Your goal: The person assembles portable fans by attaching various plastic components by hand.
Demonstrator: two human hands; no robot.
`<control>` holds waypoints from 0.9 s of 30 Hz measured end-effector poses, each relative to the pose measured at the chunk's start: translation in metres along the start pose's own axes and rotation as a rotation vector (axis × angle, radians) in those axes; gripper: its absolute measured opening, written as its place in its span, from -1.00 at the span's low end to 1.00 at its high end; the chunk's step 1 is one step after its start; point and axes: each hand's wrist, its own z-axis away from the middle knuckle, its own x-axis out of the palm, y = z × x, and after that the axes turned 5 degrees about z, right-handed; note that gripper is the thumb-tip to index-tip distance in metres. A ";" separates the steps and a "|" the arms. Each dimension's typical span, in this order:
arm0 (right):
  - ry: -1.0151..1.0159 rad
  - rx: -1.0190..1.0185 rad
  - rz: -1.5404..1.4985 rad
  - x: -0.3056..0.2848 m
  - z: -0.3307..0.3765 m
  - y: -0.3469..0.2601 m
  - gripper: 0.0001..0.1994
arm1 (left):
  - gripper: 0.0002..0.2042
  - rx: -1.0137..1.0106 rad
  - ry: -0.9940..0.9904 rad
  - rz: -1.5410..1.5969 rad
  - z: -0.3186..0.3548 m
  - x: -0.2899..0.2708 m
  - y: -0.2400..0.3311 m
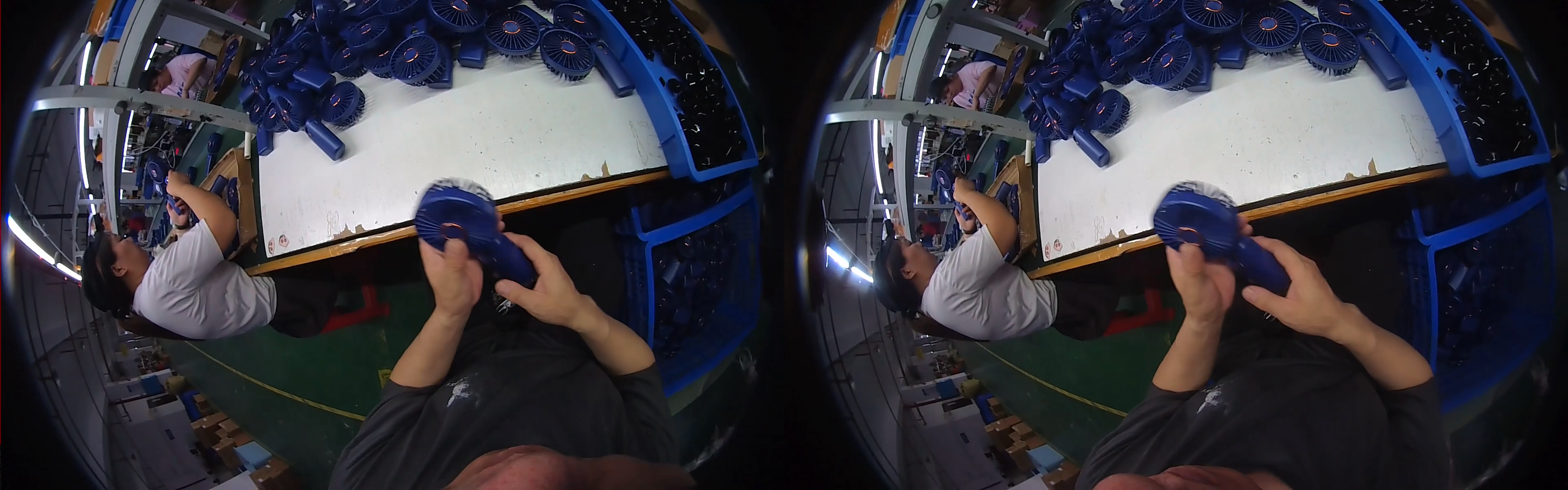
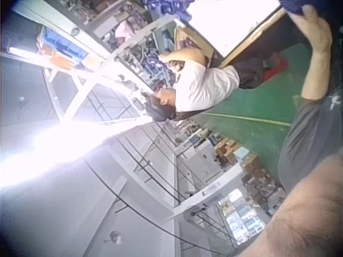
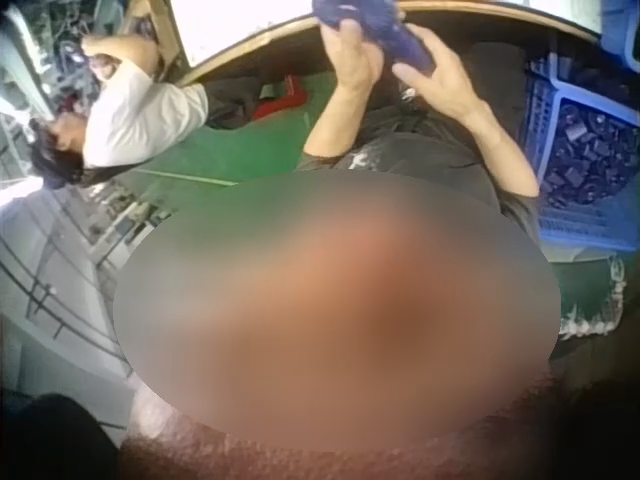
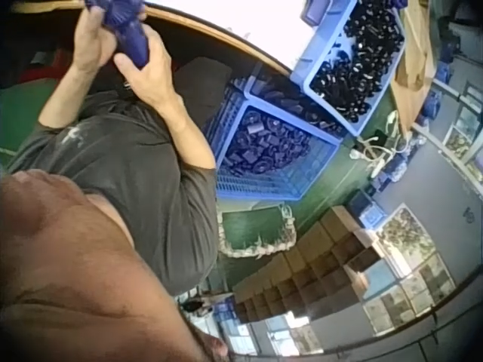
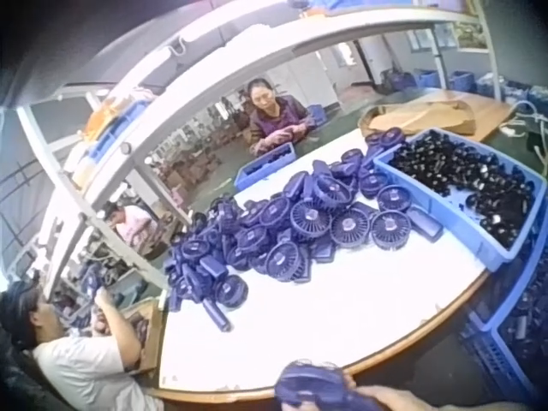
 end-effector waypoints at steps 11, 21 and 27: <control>-0.050 -0.362 0.788 -0.012 -0.007 -0.036 -0.65 | -0.12 -0.678 -0.219 0.358 -0.009 -0.008 -0.013; 0.491 0.030 1.336 -0.293 -0.092 -0.098 -0.77 | -0.61 -0.426 -0.530 0.227 -0.007 0.010 0.006; 0.371 0.225 1.451 -0.341 -0.129 -0.042 -0.67 | -0.63 -0.366 -0.591 0.094 -0.003 0.006 0.004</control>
